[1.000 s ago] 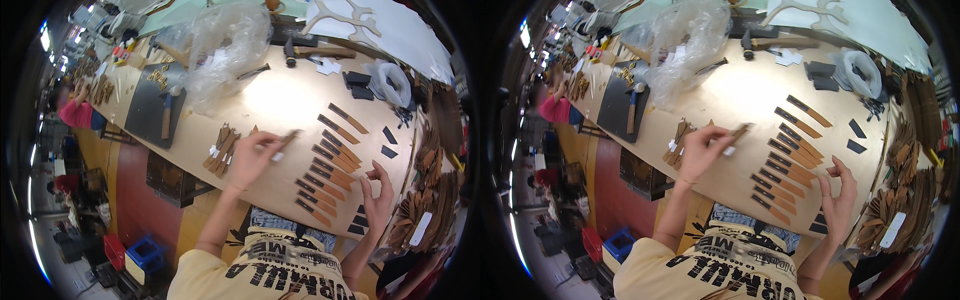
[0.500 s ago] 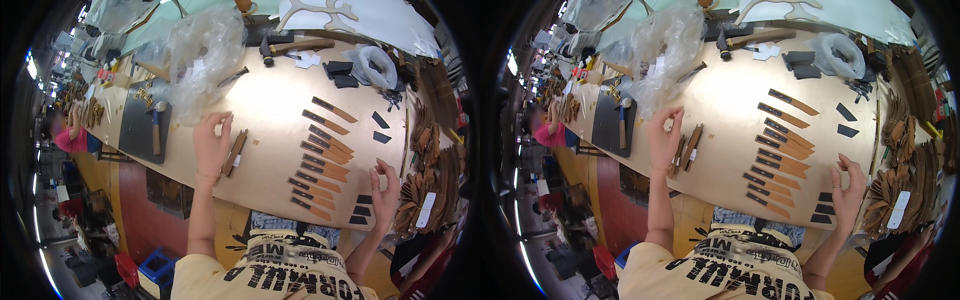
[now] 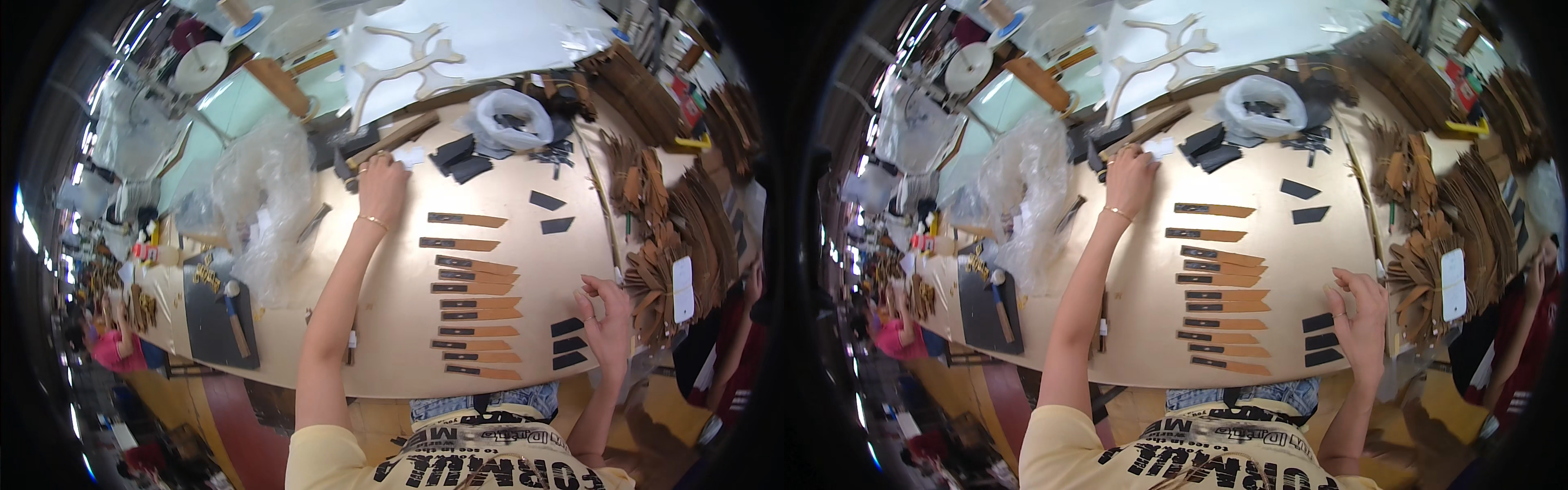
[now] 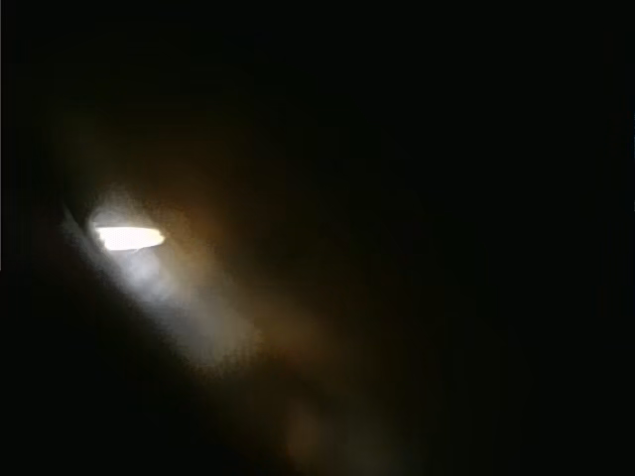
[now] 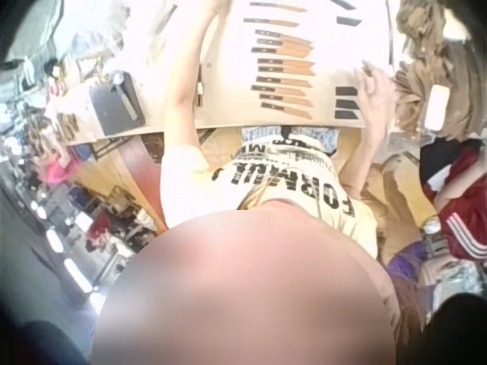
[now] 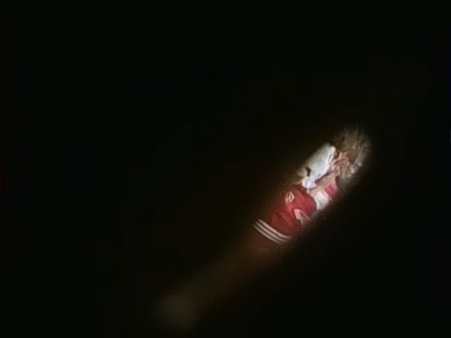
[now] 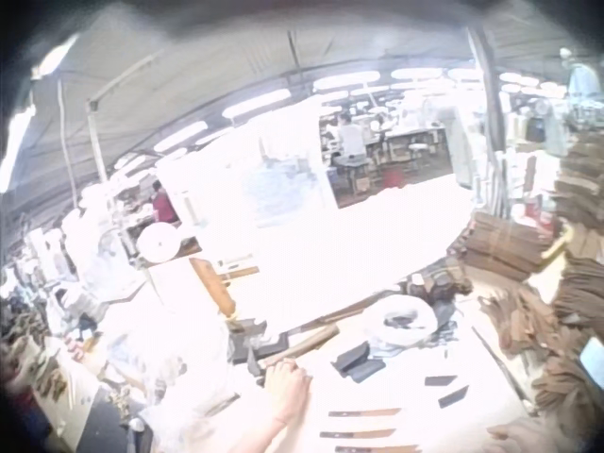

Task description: The person repeatedly picks up small black and tan leather pieces from a table, aligns them, and presses them together by hand. They place the assembled pairs back on the table and continue the process with additional pieces.

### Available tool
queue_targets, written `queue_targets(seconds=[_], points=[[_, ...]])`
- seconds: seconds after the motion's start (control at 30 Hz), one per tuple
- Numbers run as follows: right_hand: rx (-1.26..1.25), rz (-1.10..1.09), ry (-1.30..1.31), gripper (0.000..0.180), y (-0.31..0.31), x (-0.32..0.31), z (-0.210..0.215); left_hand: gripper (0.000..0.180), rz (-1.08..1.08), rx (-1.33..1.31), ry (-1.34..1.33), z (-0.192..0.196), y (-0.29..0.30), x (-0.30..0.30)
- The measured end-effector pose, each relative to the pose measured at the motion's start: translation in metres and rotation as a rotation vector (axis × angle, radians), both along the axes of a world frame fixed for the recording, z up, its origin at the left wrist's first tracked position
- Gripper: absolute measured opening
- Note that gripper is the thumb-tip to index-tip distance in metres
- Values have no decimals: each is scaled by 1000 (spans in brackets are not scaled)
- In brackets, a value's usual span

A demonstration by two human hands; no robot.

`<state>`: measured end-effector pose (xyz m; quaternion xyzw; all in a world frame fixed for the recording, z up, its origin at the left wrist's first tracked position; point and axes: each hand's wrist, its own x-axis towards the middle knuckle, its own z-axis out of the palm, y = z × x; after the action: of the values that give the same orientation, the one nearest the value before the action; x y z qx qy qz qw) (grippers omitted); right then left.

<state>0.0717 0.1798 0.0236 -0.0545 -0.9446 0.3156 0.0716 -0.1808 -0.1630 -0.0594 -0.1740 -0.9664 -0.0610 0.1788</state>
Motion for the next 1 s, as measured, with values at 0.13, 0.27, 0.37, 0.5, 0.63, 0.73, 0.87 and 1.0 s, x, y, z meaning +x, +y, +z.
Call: queue_targets(seconds=[0.13,0.27,0.37,0.5,0.63,0.73,0.87,1.0], points=[[-9,-46,4,26,9,5,-3,7,-120,-81,211,-5,-6,0],[12,-49,48,27,16,3,-8,7,-62,58,324,1,-13,21],[0,-77,41,27,23,4,-12,7,-12,115,309,10,-21,34],[-27,-91,38,24,30,8,-15,12,91,224,164,15,-33,38],[-9,-139,9,26,33,11,-14,18,182,335,138,13,-47,40],[-45,-142,-12,25,31,11,-15,20,266,437,116,13,-61,47],[-49,-8,0,22,14,2,-21,22,245,846,41,16,-72,61],[-41,228,114,23,-18,-39,-37,22,198,1285,-120,24,-69,81]])
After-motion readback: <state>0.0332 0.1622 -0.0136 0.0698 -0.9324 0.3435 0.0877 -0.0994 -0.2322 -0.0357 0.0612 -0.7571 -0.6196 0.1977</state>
